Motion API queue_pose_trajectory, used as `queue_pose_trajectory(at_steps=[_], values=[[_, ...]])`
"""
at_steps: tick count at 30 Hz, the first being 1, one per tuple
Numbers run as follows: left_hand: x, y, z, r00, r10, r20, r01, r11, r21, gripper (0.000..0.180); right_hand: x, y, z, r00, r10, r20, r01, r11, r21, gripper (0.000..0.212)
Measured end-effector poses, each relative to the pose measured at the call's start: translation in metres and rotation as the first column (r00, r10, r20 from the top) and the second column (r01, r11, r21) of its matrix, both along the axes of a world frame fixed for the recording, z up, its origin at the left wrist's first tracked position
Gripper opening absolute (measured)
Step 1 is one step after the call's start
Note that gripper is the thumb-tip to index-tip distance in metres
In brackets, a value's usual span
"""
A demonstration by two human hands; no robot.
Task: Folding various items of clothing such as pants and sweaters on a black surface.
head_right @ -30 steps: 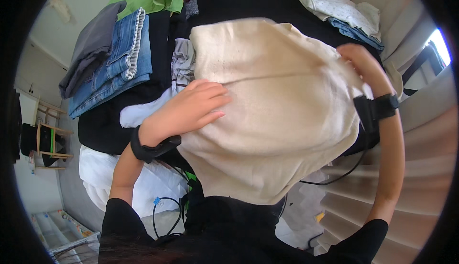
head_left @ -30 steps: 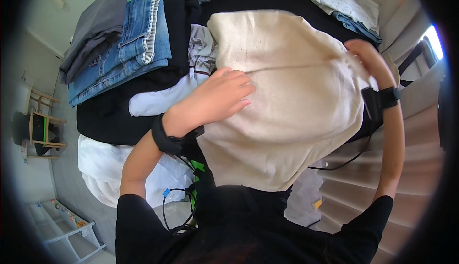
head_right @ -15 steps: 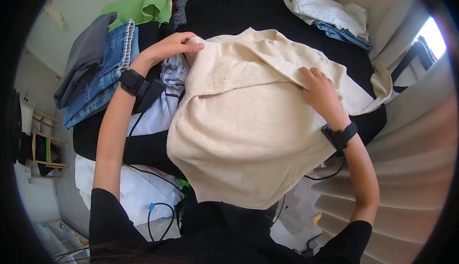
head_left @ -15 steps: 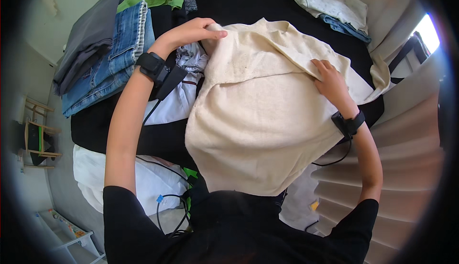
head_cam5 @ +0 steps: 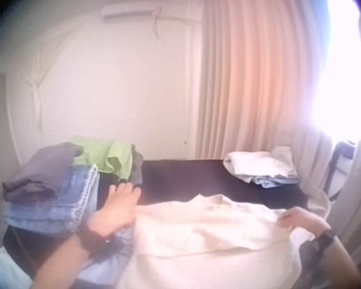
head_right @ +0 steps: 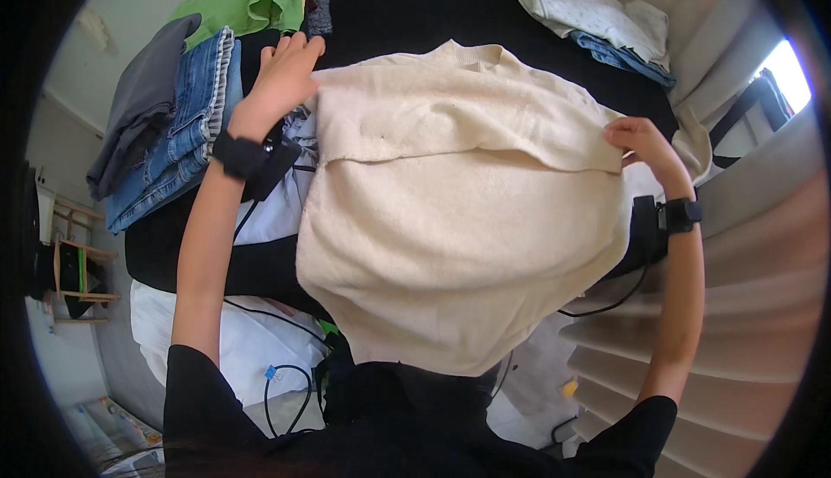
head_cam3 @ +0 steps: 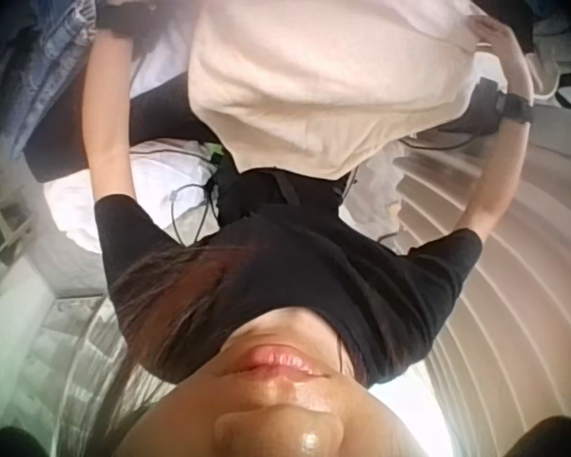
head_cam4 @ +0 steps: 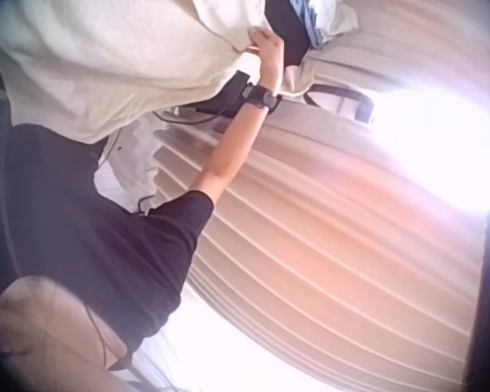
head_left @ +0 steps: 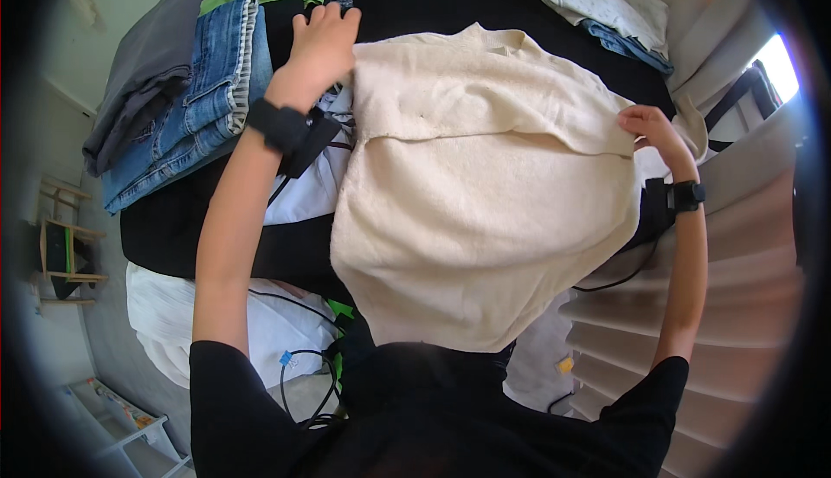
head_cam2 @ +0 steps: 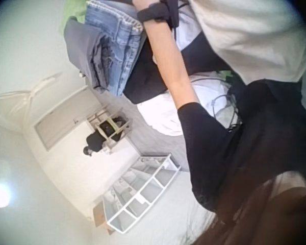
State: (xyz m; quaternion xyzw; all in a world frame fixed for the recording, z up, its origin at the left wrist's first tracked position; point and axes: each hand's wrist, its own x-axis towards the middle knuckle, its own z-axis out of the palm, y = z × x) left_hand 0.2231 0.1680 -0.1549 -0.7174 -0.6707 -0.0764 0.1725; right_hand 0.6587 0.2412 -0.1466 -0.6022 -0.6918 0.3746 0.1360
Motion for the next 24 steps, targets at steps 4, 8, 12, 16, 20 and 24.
queue_pose_trajectory(at_steps=[4, 8, 12, 16, 20, 24], values=[[0.023, -0.039, -0.005, 0.904, -0.377, 0.2, 0.385, 0.923, -0.003, 0.048, 0.001, 0.001, -0.023, 1.0, -0.011, 0.02, 0.01, 1.0, 0.011, 0.024], [0.039, -0.064, -0.023, 0.896, -0.44, 0.064, 0.445, 0.889, -0.109, 0.049, -0.005, 0.004, -0.032, 1.0, 0.013, 0.006, -0.014, 0.996, 0.083, 0.024], [0.037, -0.066, -0.029, 0.939, -0.327, -0.109, 0.31, 0.939, -0.148, 0.05, -0.007, 0.003, -0.032, 0.998, 0.048, 0.045, -0.054, 0.987, 0.152, 0.025], [0.032, -0.076, -0.031, 0.957, -0.269, -0.108, 0.26, 0.961, -0.089, 0.055, -0.004, -0.005, -0.029, 0.981, 0.01, -0.192, 0.018, 0.989, 0.146, 0.023], [0.031, -0.091, -0.036, 0.957, -0.287, -0.047, 0.28, 0.952, -0.121, 0.056, -0.001, -0.012, -0.035, 1.0, -0.011, -0.027, 0.015, 0.989, 0.144, 0.02], [0.029, -0.101, -0.028, 0.931, -0.33, 0.157, 0.359, 0.906, -0.223, 0.054, 0.0, -0.011, -0.045, 0.996, -0.089, -0.015, 0.09, 0.982, 0.168, 0.021]])
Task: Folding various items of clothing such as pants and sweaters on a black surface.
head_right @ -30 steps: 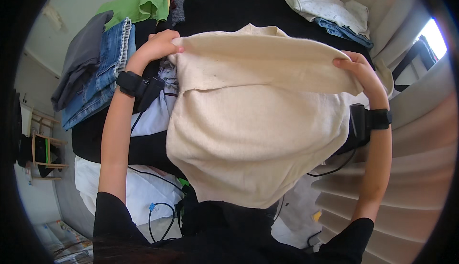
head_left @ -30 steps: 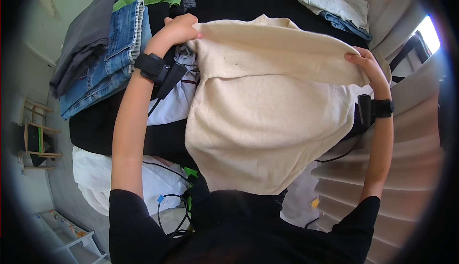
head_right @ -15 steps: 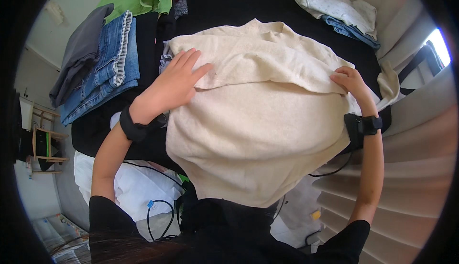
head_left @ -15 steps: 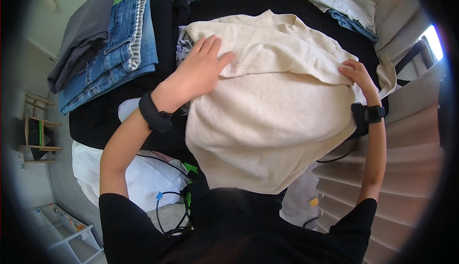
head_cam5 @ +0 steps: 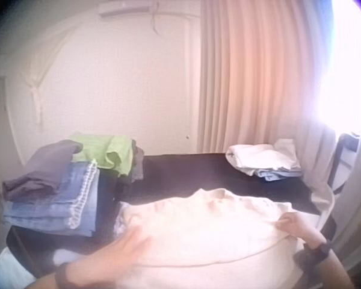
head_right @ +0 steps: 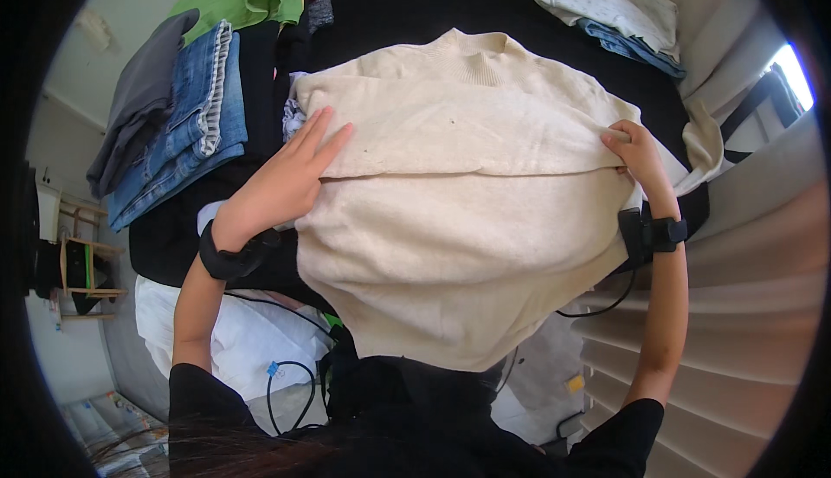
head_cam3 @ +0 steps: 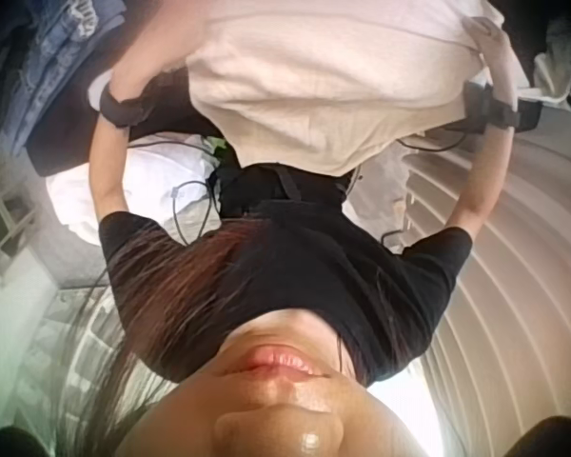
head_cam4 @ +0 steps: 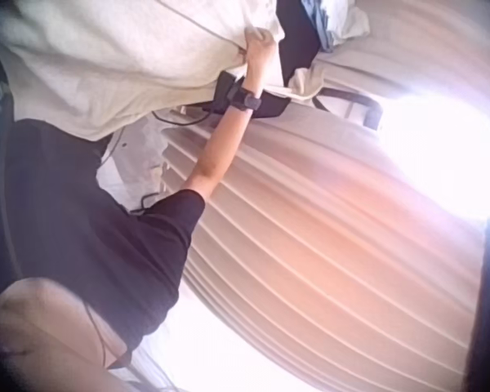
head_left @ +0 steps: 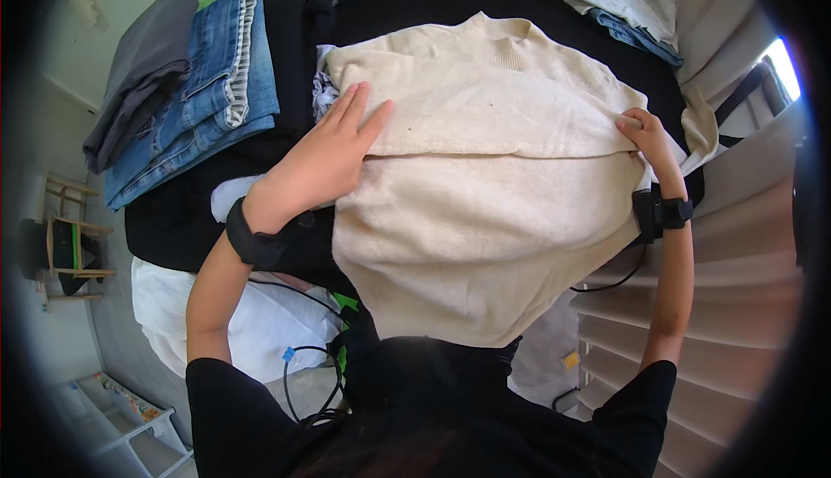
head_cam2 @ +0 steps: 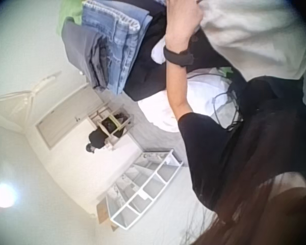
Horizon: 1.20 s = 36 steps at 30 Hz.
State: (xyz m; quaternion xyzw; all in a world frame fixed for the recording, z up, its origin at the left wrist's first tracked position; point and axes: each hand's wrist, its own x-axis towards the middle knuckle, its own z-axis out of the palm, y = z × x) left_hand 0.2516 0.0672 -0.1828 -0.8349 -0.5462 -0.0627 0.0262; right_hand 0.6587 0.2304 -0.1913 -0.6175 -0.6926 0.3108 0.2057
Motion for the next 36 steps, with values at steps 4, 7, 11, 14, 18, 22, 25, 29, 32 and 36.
queue_pose_trajectory(at_steps=[4, 7, 11, 14, 18, 22, 25, 29, 32, 36], values=[[-0.01, -0.003, 0.021, 0.96, 0.035, 0.279, 0.028, 0.975, -0.22, 0.044, -0.018, 0.005, 0.005, 0.975, -0.014, 0.22, -0.051, 0.956, 0.287, 0.022], [-0.003, -0.004, 0.023, 0.917, 0.229, 0.327, -0.215, 0.973, -0.079, 0.041, -0.062, 0.016, 0.025, 0.951, 0.179, 0.25, -0.295, 0.762, 0.577, 0.024], [0.018, -0.013, 0.005, 0.911, 0.281, 0.303, -0.324, 0.94, 0.104, 0.035, -0.17, 0.02, 0.033, 0.856, 0.5, 0.129, -0.484, 0.691, 0.537, 0.028], [0.017, -0.016, -0.003, 0.822, 0.277, 0.498, -0.357, 0.931, 0.072, 0.033, -0.258, 0.012, 0.028, 0.692, 0.719, 0.068, -0.648, 0.576, 0.498, 0.033], [0.013, -0.016, -0.008, 0.803, 0.224, 0.552, -0.325, 0.942, 0.09, 0.033, -0.321, 0.006, 0.033, 0.636, 0.76, 0.134, -0.769, 0.61, 0.193, 0.029], [0.012, -0.016, -0.015, 0.793, 0.217, 0.569, -0.386, 0.901, 0.195, 0.035, -0.329, 0.002, 0.039, 0.671, 0.74, -0.048, -0.741, 0.671, -0.006, 0.031], [0.006, -0.01, -0.018, 0.684, 0.223, 0.694, -0.353, 0.934, 0.047, 0.037, -0.32, 0.007, 0.042, 0.645, 0.681, -0.348, -0.746, 0.659, -0.093, 0.029], [0.0, -0.009, -0.017, 0.651, 0.248, 0.717, -0.331, 0.943, -0.026, 0.037, -0.321, 0.011, 0.03, 0.689, 0.626, -0.365, -0.692, 0.717, -0.076, 0.021], [0.002, -0.018, -0.011, 0.639, 0.299, 0.709, -0.345, 0.935, -0.084, 0.035, -0.316, 0.008, 0.018, 0.753, 0.638, -0.163, -0.57, 0.756, 0.322, 0.018], [0.002, -0.021, 0.001, 0.713, 0.283, 0.642, -0.384, 0.923, 0.02, 0.033, -0.285, -0.016, 0.006, 0.816, 0.529, -0.234, -0.306, 0.738, 0.601, 0.022]])
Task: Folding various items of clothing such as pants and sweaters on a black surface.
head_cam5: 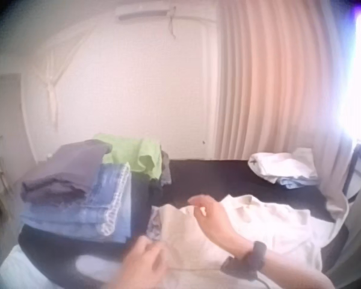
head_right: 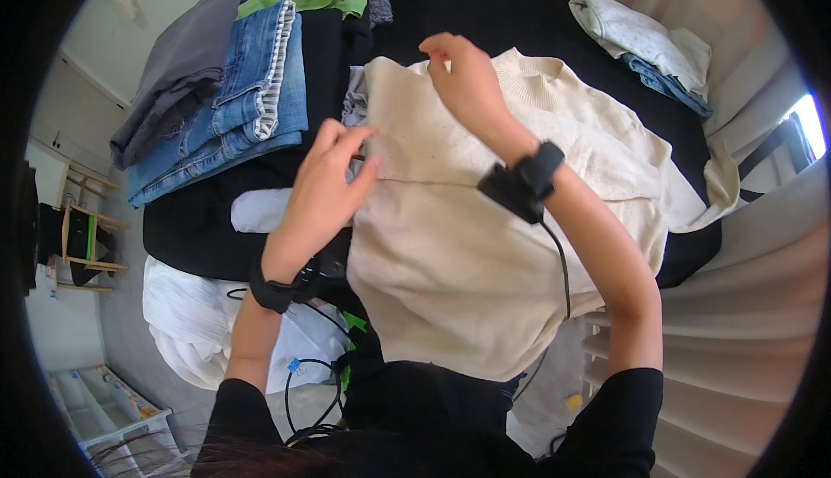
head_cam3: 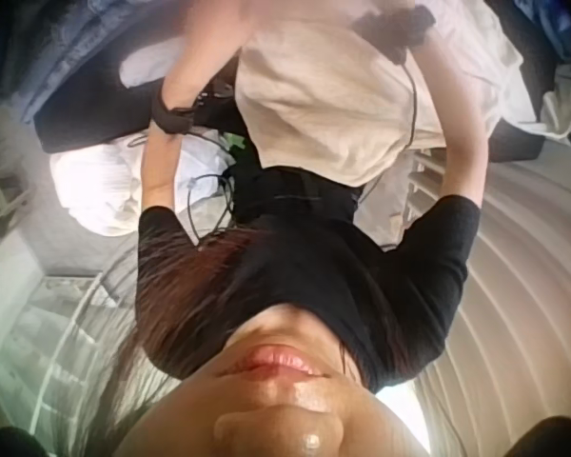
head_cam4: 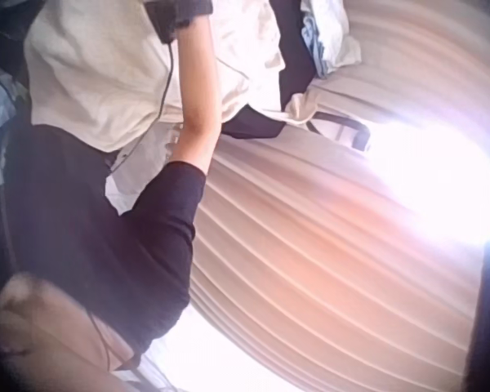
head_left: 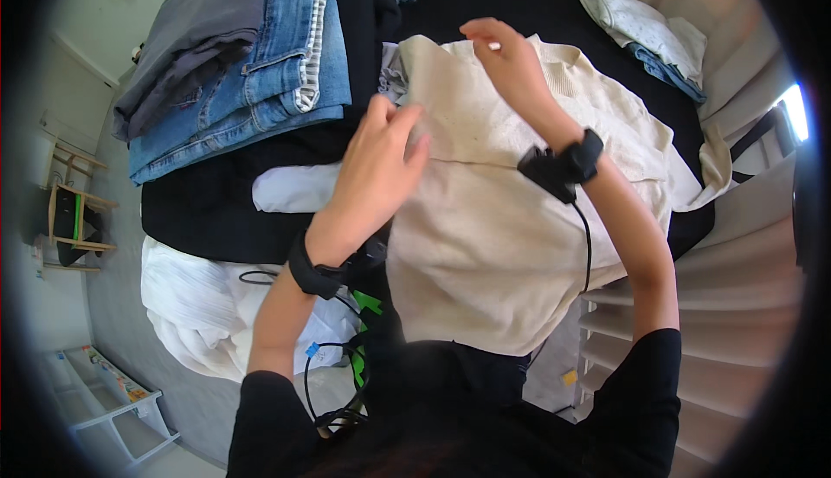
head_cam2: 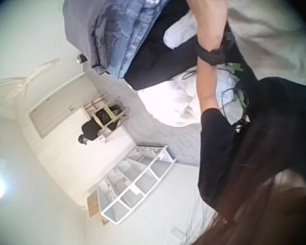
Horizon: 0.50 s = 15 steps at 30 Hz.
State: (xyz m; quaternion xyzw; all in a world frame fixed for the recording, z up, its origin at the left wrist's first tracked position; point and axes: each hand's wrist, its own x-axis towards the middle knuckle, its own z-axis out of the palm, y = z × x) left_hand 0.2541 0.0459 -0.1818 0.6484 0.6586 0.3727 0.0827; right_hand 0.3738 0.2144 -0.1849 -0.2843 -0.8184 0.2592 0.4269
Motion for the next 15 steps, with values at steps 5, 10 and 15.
queue_pose_trajectory(at_steps=[5, 10, 15], values=[[-0.003, 0.033, 0.0, 0.855, -0.114, -0.505, 0.227, 0.959, 0.168, 0.037, 0.016, -0.059, -0.027, 0.896, 0.185, 0.403, -0.163, 0.983, -0.089, 0.049], [-0.012, 0.054, -0.017, 0.825, -0.288, -0.487, 0.169, 0.947, -0.275, 0.051, 0.032, -0.063, -0.037, 0.826, 0.24, 0.51, -0.211, 0.971, -0.115, 0.063], [-0.014, 0.056, -0.023, 0.83, -0.257, -0.495, 0.096, 0.94, -0.326, 0.057, 0.081, -0.051, -0.04, 0.776, 0.063, 0.628, -0.071, 0.997, -0.013, 0.067]])
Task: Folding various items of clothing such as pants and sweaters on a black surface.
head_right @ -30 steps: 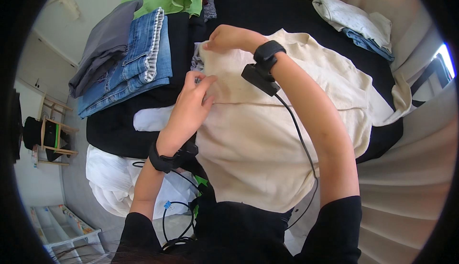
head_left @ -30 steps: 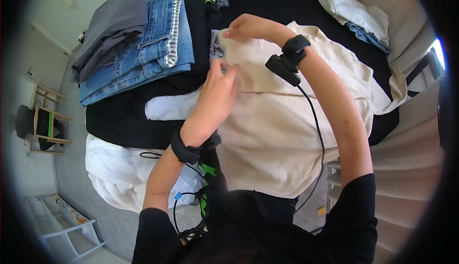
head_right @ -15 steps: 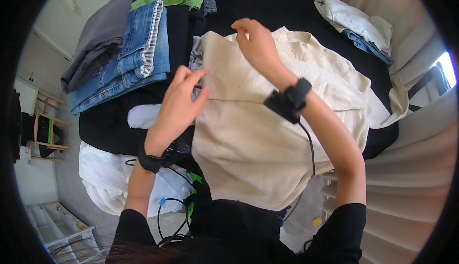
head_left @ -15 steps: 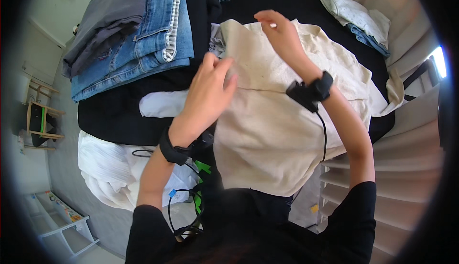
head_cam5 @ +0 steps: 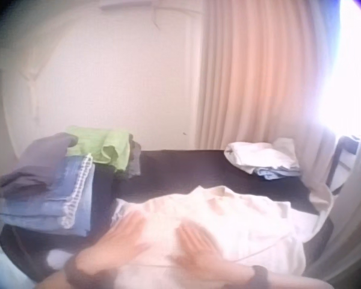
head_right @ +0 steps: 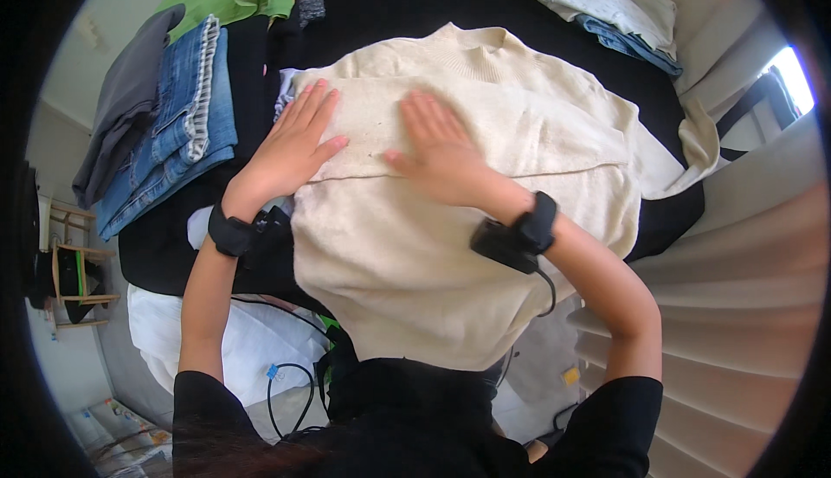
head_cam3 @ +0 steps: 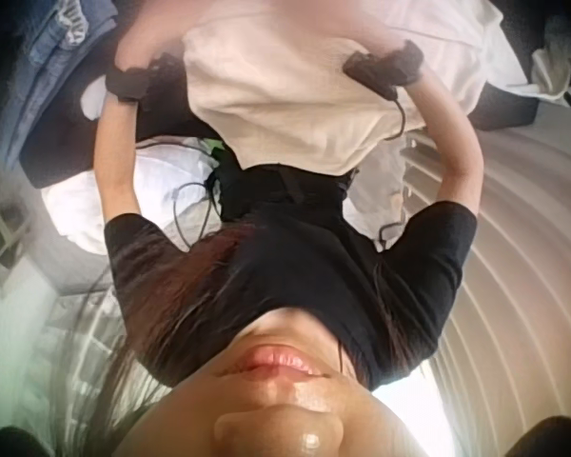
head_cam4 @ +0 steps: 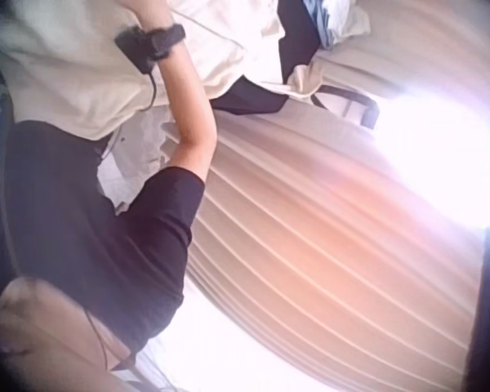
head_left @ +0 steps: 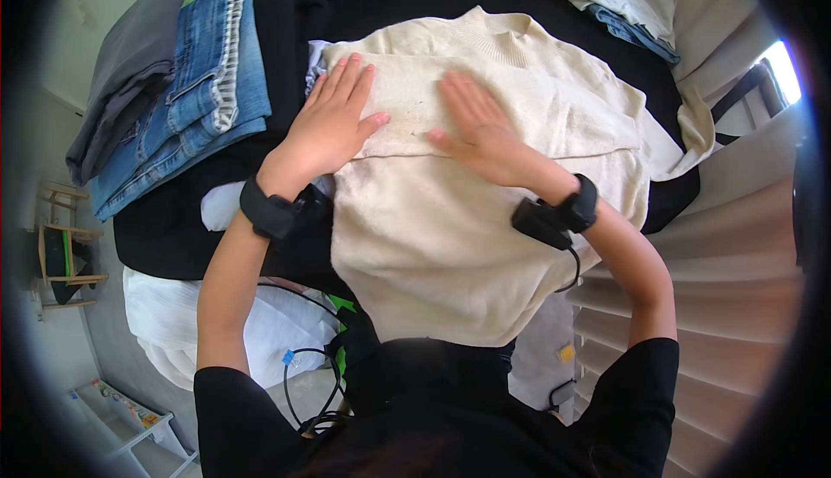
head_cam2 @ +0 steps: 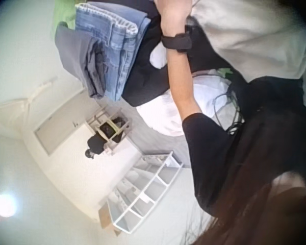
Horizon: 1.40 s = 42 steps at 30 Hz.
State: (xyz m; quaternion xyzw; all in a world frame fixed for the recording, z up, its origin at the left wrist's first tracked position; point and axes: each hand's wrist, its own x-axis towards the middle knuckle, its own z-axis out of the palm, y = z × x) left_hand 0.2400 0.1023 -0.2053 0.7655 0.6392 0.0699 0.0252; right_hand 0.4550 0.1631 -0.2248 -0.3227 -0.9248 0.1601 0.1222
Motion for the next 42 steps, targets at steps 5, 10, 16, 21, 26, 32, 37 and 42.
queue_pose_trajectory(at_steps=[5, 10, 16, 21, 26, 32, 37, 42], values=[[0.003, 0.001, 0.002, 0.999, 0.038, -0.02, -0.039, 0.999, -0.031, 0.059, 0.092, 0.022, 0.005, 0.935, -0.333, 0.119, 0.333, 0.943, 0.022, 0.067], [0.001, 0.002, 0.001, 0.999, 0.023, -0.04, -0.024, 0.999, -0.021, 0.059, 0.158, 0.027, 0.012, 0.789, -0.588, 0.18, 0.595, 0.804, 0.019, 0.069], [0.004, 0.002, 0.005, 0.999, 0.029, -0.036, -0.031, 0.999, -0.043, 0.058, 0.174, 0.032, 0.011, 0.826, -0.564, 0.015, 0.553, 0.805, -0.214, 0.067], [0.012, -0.003, 0.02, 0.998, 0.045, -0.036, -0.049, 0.994, -0.101, 0.057, 0.222, 0.048, 0.039, 0.635, -0.626, -0.452, 0.52, 0.78, -0.349, 0.038], [0.029, -0.013, 0.037, 0.997, -0.003, -0.082, 0.001, 1.0, -0.027, 0.051, 0.324, 0.088, 0.041, 0.256, -0.784, -0.565, 0.896, -0.026, 0.442, 0.068], [0.062, -0.022, 0.05, 0.976, -0.211, -0.049, 0.214, 0.975, 0.052, 0.05, 0.438, 0.125, -0.003, -0.032, -0.956, -0.293, 0.654, 0.202, -0.729, 0.051], [0.072, -0.022, 0.054, 0.943, -0.328, 0.049, 0.327, 0.944, 0.034, 0.049, 0.427, 0.104, 0.033, 0.296, -0.735, -0.61, 0.461, 0.669, -0.583, 0.029], [0.078, -0.02, 0.057, 0.941, -0.326, 0.094, 0.322, 0.945, 0.057, 0.053, 0.31, 0.086, 0.122, -0.107, -0.374, -0.921, 0.049, 0.923, -0.381, 0.035]])
